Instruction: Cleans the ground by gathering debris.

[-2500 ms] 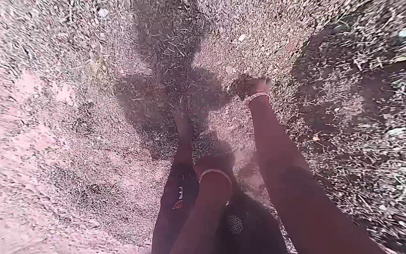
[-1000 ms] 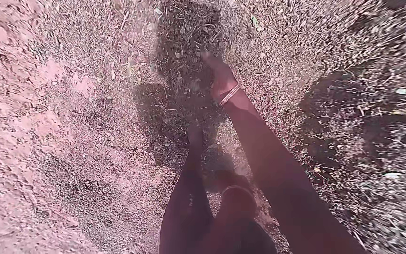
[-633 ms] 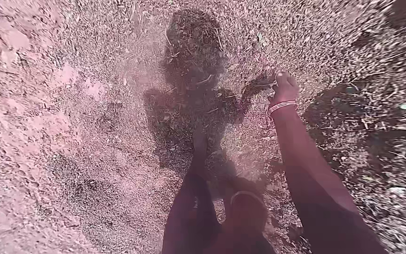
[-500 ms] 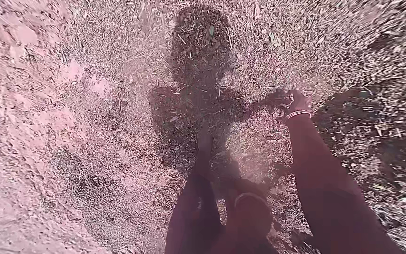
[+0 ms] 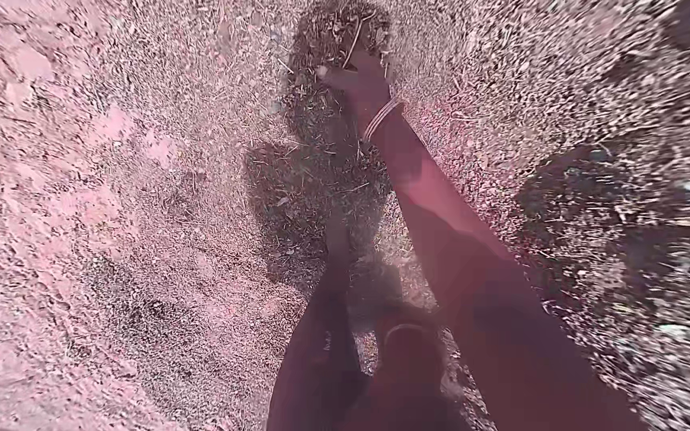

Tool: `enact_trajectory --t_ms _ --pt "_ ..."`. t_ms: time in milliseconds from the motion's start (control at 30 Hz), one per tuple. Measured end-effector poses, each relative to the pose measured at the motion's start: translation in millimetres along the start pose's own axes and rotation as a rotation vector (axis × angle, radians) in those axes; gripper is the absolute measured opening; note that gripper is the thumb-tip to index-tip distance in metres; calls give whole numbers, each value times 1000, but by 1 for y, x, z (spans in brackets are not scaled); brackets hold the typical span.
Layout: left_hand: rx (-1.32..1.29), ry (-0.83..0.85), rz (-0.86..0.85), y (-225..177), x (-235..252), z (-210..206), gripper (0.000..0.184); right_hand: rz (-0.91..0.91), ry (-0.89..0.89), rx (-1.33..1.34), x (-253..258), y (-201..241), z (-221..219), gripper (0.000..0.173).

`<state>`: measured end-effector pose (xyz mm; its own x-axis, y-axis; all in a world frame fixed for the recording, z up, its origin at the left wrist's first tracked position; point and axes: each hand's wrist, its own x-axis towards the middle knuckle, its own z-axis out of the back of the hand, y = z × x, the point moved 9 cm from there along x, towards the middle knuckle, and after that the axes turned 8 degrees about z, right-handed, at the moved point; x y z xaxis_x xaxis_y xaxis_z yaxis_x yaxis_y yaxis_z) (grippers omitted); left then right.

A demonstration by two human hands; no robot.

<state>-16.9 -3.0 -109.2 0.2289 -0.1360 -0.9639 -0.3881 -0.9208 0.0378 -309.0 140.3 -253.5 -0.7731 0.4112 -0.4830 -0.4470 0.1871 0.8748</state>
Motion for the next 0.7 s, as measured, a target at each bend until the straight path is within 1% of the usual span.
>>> enact_trajectory --t_ms 67,133,167,200,233,300,367,400,467,500,533,600,633,667,700 --pt "42 60 67 -1 -5 0 32 142 337 -291 -23 42 -43 54" --pt "100 92 86 -1 2 -3 31 303 594 -412 -57 58 -76 43" --pt "124 99 90 -1 7 -4 31 364 646 -406 -73 55 -81 39" --pt "141 89 92 -1 13 -6 30 381 649 -347 -87 45 -76 37" --pt "168 61 88 0 22 -10 29 351 601 -275 -100 29 -62 34" --pt "193 77 110 1 22 -11 29 185 387 -214 -119 -28 -14 32" --pt "185 88 116 3 24 -13 30 22 141 -356 -135 -101 45 34" --pt "188 84 116 4 28 -15 31 -73 47 -379 -145 -136 71 35" --pt "211 58 121 7 40 -22 31 -274 -94 -323 -162 -205 108 45" --pt "214 57 127 8 43 -25 31 -369 -182 -238 -167 -236 116 50" --pt "225 52 122 7 44 -27 32 -449 -266 -133 -170 -257 118 56" --pt "225 51 109 5 42 -29 32 -561 -373 45 -159 -273 102 72" --pt "218 60 108 4 41 -29 32 -602 -372 70 -147 -267 89 81" --pt "215 71 116 5 39 -28 32 -617 -333 19 -135 -252 76 87" --pt "223 78 125 6 38 -28 32 -581 -309 -44 -123 -232 67 84"
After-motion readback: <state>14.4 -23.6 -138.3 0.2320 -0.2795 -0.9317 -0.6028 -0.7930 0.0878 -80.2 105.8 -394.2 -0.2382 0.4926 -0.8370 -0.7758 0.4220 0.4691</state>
